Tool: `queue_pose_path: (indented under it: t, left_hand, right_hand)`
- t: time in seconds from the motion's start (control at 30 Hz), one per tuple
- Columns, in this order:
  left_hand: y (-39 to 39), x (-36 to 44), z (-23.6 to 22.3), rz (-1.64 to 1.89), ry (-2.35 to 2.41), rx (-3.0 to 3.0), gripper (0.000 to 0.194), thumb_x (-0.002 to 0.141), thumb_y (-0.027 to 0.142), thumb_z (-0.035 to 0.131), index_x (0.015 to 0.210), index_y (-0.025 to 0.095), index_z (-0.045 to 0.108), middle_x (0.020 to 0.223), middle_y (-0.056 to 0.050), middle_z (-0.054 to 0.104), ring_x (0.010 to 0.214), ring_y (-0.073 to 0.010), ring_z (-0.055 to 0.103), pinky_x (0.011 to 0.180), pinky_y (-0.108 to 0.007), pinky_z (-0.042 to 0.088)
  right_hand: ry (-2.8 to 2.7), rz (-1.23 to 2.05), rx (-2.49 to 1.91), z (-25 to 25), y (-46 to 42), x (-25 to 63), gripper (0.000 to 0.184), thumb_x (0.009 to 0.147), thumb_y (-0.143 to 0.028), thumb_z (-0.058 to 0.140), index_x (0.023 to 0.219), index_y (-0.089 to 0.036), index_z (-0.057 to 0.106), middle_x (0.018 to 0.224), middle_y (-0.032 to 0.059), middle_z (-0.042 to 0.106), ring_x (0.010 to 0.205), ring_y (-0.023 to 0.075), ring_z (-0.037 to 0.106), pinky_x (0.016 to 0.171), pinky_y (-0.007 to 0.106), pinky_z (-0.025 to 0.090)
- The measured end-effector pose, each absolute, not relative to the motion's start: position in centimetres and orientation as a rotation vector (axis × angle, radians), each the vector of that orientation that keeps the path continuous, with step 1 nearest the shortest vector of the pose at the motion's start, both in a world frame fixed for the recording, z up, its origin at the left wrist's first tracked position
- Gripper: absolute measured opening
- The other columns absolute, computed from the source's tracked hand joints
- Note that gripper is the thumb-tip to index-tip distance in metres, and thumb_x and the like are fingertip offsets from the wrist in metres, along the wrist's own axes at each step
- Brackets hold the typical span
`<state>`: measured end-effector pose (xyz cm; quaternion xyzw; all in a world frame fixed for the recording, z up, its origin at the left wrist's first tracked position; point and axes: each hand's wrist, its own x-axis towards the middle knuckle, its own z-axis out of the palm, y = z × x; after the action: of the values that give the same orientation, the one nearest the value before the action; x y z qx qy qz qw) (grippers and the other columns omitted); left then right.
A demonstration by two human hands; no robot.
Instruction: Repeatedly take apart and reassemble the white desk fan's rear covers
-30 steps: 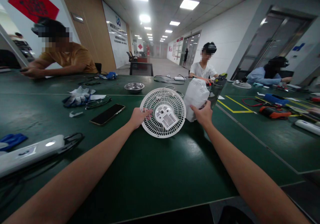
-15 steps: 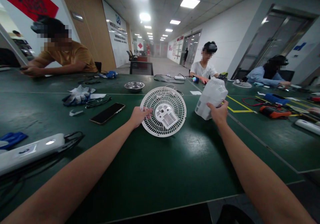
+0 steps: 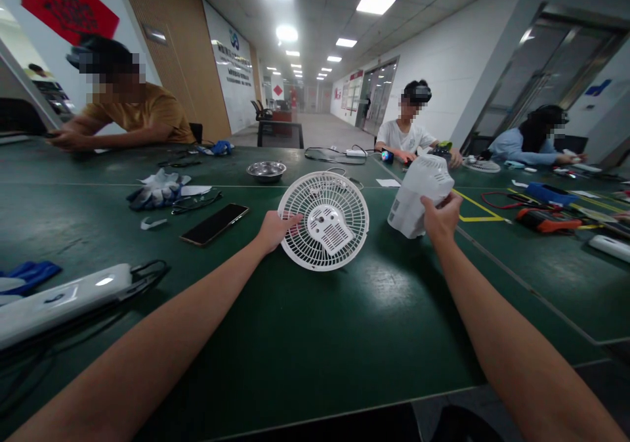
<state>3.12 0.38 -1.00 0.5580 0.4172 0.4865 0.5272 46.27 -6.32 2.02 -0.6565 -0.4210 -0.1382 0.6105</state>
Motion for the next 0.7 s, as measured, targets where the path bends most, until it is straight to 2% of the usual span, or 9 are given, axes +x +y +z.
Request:
queue_pose_path:
  t: [0.13, 0.33, 0.53, 0.7]
  left_hand:
    - [0.5, 3.0, -1.1, 1.173, 0.978, 1.349, 0.017, 0.079, 0.023, 0.083, 0.089, 0.011, 0.076, 0.081, -0.009, 0.078, 0.07, -0.0216, 0.074, 0.07, -0.038, 0.063]
    - [0.8, 2.9, -1.4, 1.183, 0.97, 1.372, 0.016, 0.079, 0.023, 0.082, 0.088, 0.011, 0.076, 0.08, -0.009, 0.078, 0.067, -0.021, 0.073, 0.066, -0.036, 0.062]
    - [0.8, 2.8, -1.5, 1.162, 0.946, 1.376, 0.018, 0.08, 0.024, 0.082, 0.092, 0.012, 0.077, 0.085, -0.01, 0.079, 0.072, -0.0223, 0.075, 0.069, -0.037, 0.063]
    - [1.0, 2.8, -1.5, 1.16, 0.965, 1.359, 0.019, 0.079, 0.024, 0.083, 0.092, 0.012, 0.077, 0.085, -0.01, 0.079, 0.072, -0.0225, 0.075, 0.071, -0.038, 0.063]
  right_hand:
    - [-0.877, -0.288, -1.503, 2.3, -6.5, 45.9, 0.064, 0.069, -0.044, 0.073, 0.123, -0.018, 0.05, 0.117, 0.0115, 0.064, 0.101, 0.0276, 0.064, 0.094, 0.047, 0.05]
    - [-0.952, -0.315, -1.471, 2.5, -6.8, 45.5, 0.073, 0.069, -0.044, 0.073, 0.132, -0.018, 0.046, 0.126, 0.015, 0.062, 0.099, 0.027, 0.065, 0.088, 0.043, 0.053]
    - [-1.01, -0.574, -1.476, 3.3, -7.7, 44.4, 0.077, 0.069, -0.044, 0.075, 0.135, -0.018, 0.045, 0.128, 0.0148, 0.06, 0.113, 0.0321, 0.061, 0.103, 0.051, 0.045]
    - [-1.188, -0.529, -1.396, 4.2, -8.5, 40.5, 0.081, 0.071, -0.049, 0.075, 0.138, -0.016, 0.043, 0.125, 0.0152, 0.062, 0.112, 0.0322, 0.061, 0.1, 0.048, 0.048]
